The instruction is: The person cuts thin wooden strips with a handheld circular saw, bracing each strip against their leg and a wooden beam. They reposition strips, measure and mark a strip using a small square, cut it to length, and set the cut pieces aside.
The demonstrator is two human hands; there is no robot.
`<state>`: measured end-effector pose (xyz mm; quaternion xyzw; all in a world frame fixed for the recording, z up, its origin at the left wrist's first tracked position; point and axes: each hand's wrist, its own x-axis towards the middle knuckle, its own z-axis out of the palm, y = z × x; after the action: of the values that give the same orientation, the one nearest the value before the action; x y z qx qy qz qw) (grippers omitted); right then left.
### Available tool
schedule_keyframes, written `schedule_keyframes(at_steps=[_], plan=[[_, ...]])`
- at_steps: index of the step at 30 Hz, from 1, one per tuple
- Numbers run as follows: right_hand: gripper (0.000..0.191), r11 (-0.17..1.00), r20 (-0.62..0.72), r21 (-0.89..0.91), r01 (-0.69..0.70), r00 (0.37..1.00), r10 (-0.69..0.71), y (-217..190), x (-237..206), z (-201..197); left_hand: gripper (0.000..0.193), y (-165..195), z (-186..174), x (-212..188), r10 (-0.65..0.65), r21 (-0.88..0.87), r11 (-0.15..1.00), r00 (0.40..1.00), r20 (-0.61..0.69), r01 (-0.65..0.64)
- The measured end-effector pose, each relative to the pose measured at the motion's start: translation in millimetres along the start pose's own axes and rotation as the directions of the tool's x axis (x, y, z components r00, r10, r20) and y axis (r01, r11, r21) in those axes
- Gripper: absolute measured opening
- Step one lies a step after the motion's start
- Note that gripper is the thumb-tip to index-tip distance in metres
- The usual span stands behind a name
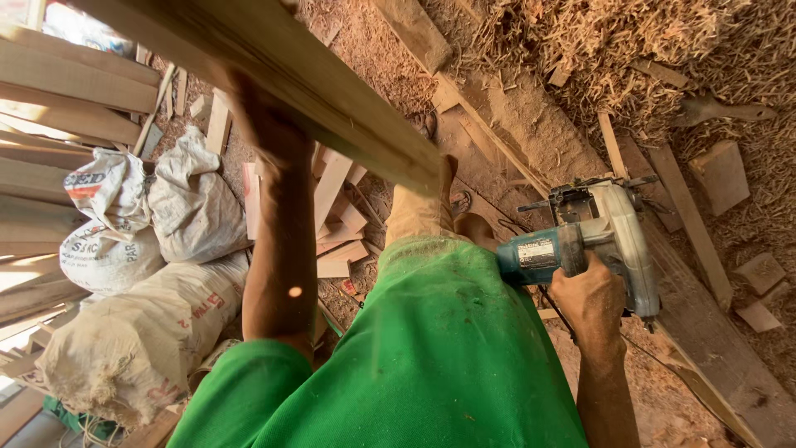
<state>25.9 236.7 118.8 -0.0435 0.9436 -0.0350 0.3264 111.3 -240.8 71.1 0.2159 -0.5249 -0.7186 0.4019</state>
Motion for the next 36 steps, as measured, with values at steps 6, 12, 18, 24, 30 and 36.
schedule_keyframes(at_steps=[6, 12, 18, 24, 30, 36], plan=[[0.040, 0.998, -0.068, 0.007, 0.061, 0.996, -0.061, 0.8, -5.1, 3.1, 0.078, -25.5, 54.6, -5.4, -0.181, 0.289, 0.941, 0.983, -0.011, 0.176], [0.041, 0.999, -0.047, 0.048, 0.016, 0.999, -0.014, 5.2, -13.6, 8.9, 0.084, -65.8, 94.0, -57.6, -0.199, 0.690, 0.724, 0.957, 0.213, -0.003], [0.039, 0.992, 0.071, 0.107, -0.061, 0.996, 0.054, 6.9, -21.3, 10.5, 0.090, -124.0, 112.2, -85.2, -0.175, 0.513, 0.857, 0.959, 0.222, 0.037], [0.042, 0.991, 0.050, 0.131, -0.001, 0.999, -0.006, 11.9, -26.5, 21.1, 0.100, -131.4, 116.2, -94.3, -0.250, 0.679, 0.733, 0.942, 0.223, 0.033], [0.041, 0.986, 0.094, 0.166, -0.032, 0.995, 0.016, 14.5, -26.7, 25.7, 0.100, -132.9, 110.7, -84.6, -0.257, 0.702, 0.712, 0.939, 0.229, 0.024], [0.032, 0.964, 0.113, 0.238, -0.122, 0.989, 0.097, 22.5, -28.1, 34.9, 0.094, -135.8, 110.0, -86.3, -0.217, 0.604, 0.797, 0.935, 0.281, 0.003]])
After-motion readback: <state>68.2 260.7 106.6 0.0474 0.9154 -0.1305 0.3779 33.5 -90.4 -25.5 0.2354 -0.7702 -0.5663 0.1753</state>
